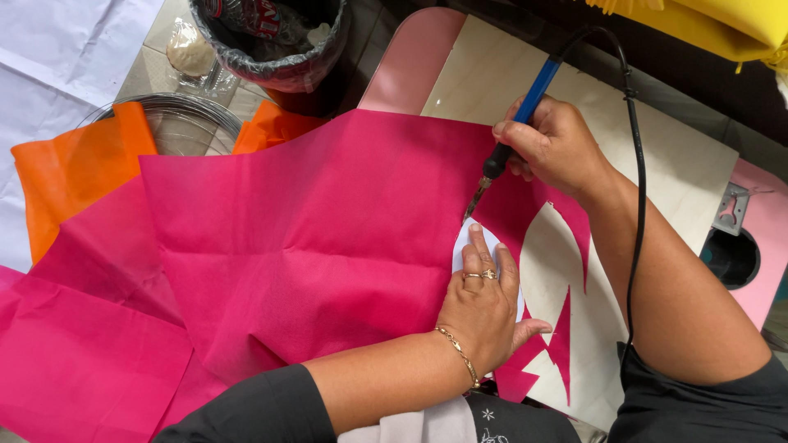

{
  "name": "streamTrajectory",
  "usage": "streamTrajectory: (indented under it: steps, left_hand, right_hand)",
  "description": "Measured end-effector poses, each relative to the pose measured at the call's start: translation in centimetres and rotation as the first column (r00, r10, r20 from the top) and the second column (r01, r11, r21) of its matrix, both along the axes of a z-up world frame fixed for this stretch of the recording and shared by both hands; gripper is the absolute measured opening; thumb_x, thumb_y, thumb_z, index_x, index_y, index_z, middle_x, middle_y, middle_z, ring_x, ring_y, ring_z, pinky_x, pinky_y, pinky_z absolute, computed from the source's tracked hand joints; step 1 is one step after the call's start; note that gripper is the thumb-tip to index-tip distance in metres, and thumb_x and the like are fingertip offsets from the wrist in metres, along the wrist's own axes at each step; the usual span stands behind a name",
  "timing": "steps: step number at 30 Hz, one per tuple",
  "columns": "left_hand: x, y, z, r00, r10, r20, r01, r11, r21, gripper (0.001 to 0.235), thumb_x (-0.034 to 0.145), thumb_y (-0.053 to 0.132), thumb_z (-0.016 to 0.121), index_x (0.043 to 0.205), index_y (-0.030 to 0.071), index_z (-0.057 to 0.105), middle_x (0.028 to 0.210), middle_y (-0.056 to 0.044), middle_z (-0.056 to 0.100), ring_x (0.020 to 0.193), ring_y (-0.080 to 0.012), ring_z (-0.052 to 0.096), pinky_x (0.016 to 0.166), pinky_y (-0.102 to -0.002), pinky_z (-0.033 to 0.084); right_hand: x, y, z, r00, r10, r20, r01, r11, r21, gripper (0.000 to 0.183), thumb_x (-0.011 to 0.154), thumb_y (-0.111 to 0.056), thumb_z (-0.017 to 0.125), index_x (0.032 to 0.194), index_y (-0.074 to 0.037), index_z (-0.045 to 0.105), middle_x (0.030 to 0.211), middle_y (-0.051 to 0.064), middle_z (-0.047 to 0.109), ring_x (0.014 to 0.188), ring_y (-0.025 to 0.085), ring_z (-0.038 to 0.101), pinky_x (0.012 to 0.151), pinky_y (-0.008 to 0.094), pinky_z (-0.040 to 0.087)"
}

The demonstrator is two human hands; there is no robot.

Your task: Cutting leaf-shaped patterns from pink fabric using a heat tool and a paper template

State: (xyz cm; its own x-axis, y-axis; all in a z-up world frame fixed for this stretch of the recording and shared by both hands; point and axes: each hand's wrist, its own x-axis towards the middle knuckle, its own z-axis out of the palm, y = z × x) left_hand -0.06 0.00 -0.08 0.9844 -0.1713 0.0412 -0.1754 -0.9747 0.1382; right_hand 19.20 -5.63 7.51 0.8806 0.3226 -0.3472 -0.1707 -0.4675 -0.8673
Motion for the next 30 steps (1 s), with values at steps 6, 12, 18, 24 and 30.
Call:
streamTrajectory:
  steps: [6, 12, 18, 24, 30]
  left_hand:
    - [0.08, -0.12, -0.02, 1.000, 0.000, -0.015, 0.000, 1.000, 0.024, 0.113, 0.066, 0.089, 0.039, 0.136, 0.000, 0.038, 0.143, -0.040, 0.023, 0.127, -0.0389, 0.035, 0.084, -0.032, 0.045]
    - [0.06, -0.11, 0.06, 1.000, 0.008, -0.001, -0.008, 0.999, 0.032, 0.113, 0.066, 0.090, 0.038, 0.137, 0.001, 0.039, 0.142, -0.039, 0.024, 0.128, -0.0391, 0.035, 0.085, -0.032, 0.045]
    - [0.11, -0.05, 0.12, 1.000, 0.007, 0.009, -0.007, 1.000, 0.016, 0.115, 0.066, 0.090, 0.039, 0.136, -0.001, 0.038, 0.142, -0.039, 0.025, 0.126, -0.0393, 0.035, 0.084, -0.032, 0.046]
    - [0.15, -0.12, -0.04, 1.000, -0.004, -0.010, 0.004, 1.000, 0.024, 0.113, 0.067, 0.089, 0.039, 0.136, -0.001, 0.038, 0.142, -0.040, 0.024, 0.126, -0.0400, 0.036, 0.087, -0.034, 0.044]
    - [0.16, -0.13, -0.07, 1.000, -0.002, 0.006, 0.001, 0.999, 0.040, 0.112, 0.068, 0.089, 0.037, 0.136, 0.000, 0.039, 0.142, -0.039, 0.026, 0.126, -0.0392, 0.037, 0.091, -0.036, 0.043]
  right_hand:
    - [0.06, -0.05, 0.10, 1.000, -0.008, 0.002, 0.008, 1.000, -0.012, 0.013, 0.086, -0.014, 0.055, 0.079, -0.006, 0.050, 0.058, 0.008, 0.049, 0.044, 0.016, 0.048, 0.040, 0.026, 0.038]
    - [0.08, -0.23, -0.41, 1.000, -0.003, -0.030, 0.004, 1.000, 0.030, 0.015, 0.086, -0.016, 0.055, 0.077, -0.006, 0.049, 0.058, 0.007, 0.048, 0.043, 0.017, 0.048, 0.038, 0.026, 0.036]
    - [-0.27, 0.16, 0.02, 0.999, -0.002, -0.035, 0.002, 1.000, -0.001, 0.015, 0.086, -0.015, 0.055, 0.076, -0.006, 0.048, 0.055, 0.008, 0.048, 0.044, 0.016, 0.048, 0.038, 0.026, 0.036]
    - [-0.05, -0.20, 0.14, 1.000, 0.008, 0.004, -0.008, 1.000, 0.004, 0.014, 0.086, -0.014, 0.054, 0.077, -0.005, 0.049, 0.055, 0.007, 0.046, 0.043, 0.016, 0.047, 0.039, 0.026, 0.036]
    - [0.02, -0.37, 0.04, 1.000, 0.000, 0.020, 0.000, 1.000, 0.011, 0.013, 0.086, -0.013, 0.055, 0.077, -0.005, 0.049, 0.056, 0.007, 0.048, 0.043, 0.016, 0.048, 0.039, 0.026, 0.036]
